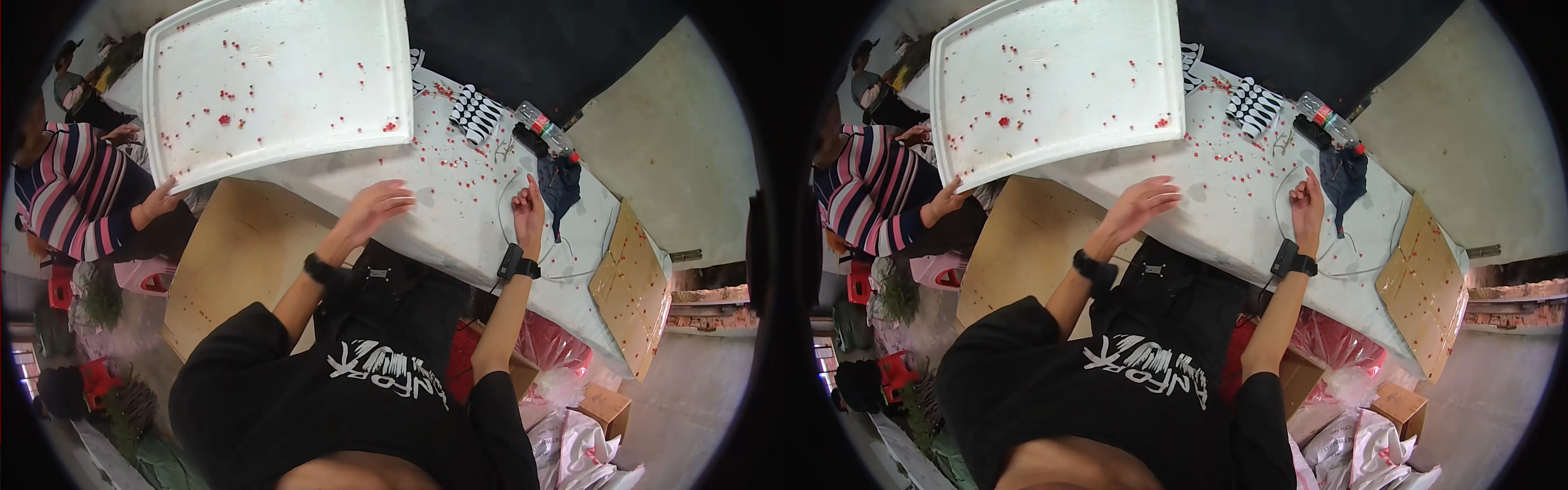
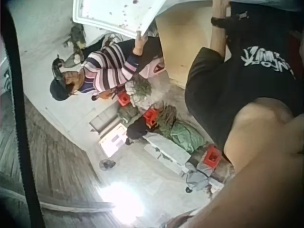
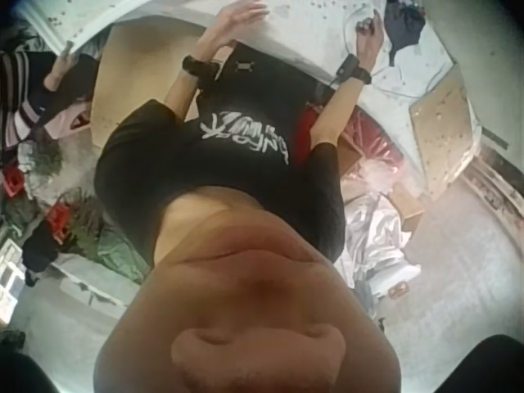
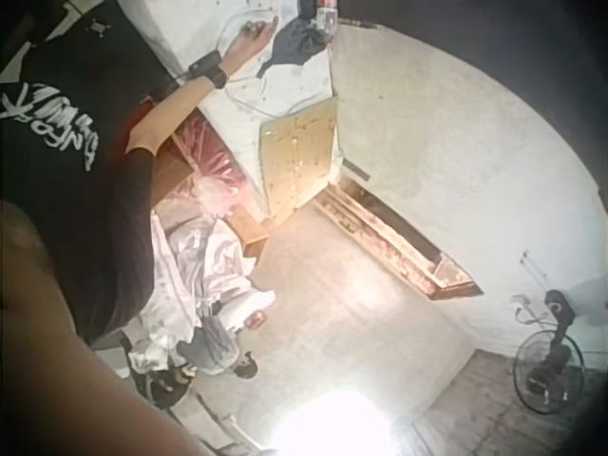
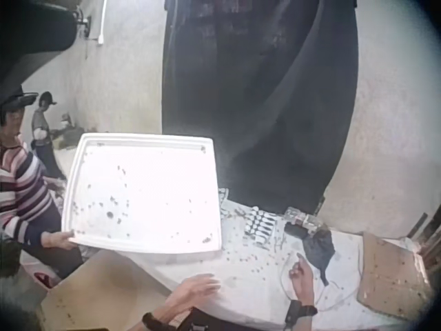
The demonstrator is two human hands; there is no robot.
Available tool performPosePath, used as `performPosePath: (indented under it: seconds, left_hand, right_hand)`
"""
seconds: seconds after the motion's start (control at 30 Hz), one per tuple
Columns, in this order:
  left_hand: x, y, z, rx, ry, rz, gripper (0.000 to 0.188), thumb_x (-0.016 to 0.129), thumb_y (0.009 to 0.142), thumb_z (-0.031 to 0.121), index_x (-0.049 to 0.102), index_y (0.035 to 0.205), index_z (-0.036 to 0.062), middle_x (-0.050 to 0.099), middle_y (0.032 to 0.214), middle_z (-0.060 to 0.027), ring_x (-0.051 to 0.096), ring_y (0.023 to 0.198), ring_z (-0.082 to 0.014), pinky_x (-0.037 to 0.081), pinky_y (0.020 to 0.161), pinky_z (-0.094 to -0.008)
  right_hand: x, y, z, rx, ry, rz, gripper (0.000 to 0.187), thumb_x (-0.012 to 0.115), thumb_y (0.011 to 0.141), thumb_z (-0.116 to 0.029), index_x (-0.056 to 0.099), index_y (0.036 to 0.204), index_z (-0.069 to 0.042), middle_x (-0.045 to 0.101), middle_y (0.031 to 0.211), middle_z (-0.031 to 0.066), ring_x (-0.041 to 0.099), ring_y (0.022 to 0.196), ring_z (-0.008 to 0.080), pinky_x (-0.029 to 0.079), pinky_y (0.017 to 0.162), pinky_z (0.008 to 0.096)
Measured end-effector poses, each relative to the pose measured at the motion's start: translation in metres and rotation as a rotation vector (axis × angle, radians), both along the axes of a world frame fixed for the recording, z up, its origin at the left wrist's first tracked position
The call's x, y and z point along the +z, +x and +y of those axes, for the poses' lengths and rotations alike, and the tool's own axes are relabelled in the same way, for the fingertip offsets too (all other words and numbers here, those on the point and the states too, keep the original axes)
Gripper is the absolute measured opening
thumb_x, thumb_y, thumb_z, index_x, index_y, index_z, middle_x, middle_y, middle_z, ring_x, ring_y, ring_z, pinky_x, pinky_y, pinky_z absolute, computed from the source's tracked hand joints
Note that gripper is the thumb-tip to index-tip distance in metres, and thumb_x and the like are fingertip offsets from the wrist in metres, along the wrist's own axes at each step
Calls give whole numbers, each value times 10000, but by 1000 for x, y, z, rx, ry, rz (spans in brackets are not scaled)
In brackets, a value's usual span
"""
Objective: Assembling small components and wiring at a workshop workbench using a glue gun.
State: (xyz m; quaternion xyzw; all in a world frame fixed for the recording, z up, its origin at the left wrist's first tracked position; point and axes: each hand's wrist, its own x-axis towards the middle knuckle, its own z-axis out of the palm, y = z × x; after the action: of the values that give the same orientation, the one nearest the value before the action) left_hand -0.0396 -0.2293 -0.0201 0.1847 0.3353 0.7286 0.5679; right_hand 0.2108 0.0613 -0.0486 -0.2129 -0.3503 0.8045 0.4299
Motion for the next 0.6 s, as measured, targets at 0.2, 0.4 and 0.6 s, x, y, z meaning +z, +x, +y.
performPosePath:
  seconds: [0.2, 0.4, 0.6]
  left_hand:
    - [-11, -66, -41, 542, 32, -84, 498, 590, 947, 269, 423, 1334, 4, 540, 1275, -175, 518, 1217, -292, 406, 1074, -453]
    - [32, -64, -27, 626, 68, -79, 465, 635, 912, 189, 433, 1294, 16, 527, 1261, -147, 530, 1194, -293, 446, 1043, -496]
    - [57, -42, -17, 639, 138, 12, 434, 630, 895, 106, 445, 1275, 7, 533, 1232, -130, 550, 1163, -295, 486, 1012, -506]
  right_hand:
    - [0, 2, -2, 9, -7, 15, 352, 552, 979, -161, 515, 1293, -7, 502, 766, -5, 434, 673, 77, 394, 688, 250]
    - [1, 4, -4, 3, -17, 15, 327, 546, 984, -169, 528, 1271, -13, 501, 760, -9, 433, 670, 74, 394, 687, 248]
    - [7, -9, -14, 19, -7, 12, 316, 561, 980, -188, 538, 1250, -25, 474, 735, -21, 407, 648, 68, 379, 669, 243]
